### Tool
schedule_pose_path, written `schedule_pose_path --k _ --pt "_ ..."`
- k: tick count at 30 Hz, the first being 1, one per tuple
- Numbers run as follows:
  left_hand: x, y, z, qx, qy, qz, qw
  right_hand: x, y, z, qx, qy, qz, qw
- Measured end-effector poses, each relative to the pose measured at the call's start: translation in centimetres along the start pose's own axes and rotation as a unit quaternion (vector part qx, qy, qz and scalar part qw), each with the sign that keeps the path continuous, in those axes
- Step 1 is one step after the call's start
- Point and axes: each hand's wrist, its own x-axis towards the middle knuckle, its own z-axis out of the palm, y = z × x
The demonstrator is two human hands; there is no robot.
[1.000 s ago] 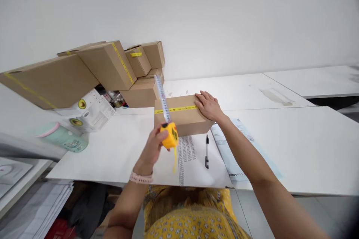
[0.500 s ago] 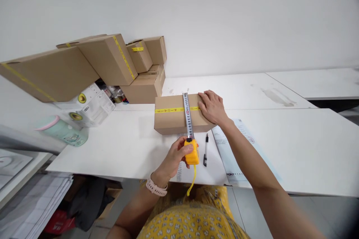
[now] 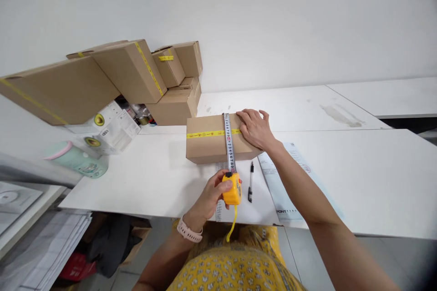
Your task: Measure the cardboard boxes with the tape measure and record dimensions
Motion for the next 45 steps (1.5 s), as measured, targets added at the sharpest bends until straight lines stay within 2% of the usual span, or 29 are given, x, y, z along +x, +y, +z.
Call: schedule_pose_path --k 9,20,35,39,42,45 --pt "-0.3 -0.8 0.3 0.014 0.006 -0.005 1.000 0.4 -0.5 -0.7 -0.059 -0.032 -0.029 0.997" --pt "-0.4 -1.3 -1.0 0.012 -0.031 0.019 0.999 0.5 -0.6 -0.8 -0.055 -0.033 -0.028 0.998" --pt "-0.5 -1.5 -0.9 0.033 -0.034 0.025 0.999 0.3 -0.8 -0.9 -0.041 -0.038 -0.016 0.998" --pt "-1.3 -0.7 -1.0 0.038 -0.031 0.036 0.998 0.1 -0.7 -0.7 -0.032 -0.034 -0.011 0.999" --pt "-2.7 1.0 -1.8 0.069 -0.012 0.080 0.994 0.0 -0.6 -0.5 -0.018 -0.024 -0.003 1.000" --pt "-3.7 3.1 -3.7 0.105 0.088 0.178 0.975 -0.3 -0.4 -0.6 0.014 -0.014 0.016 1.000"
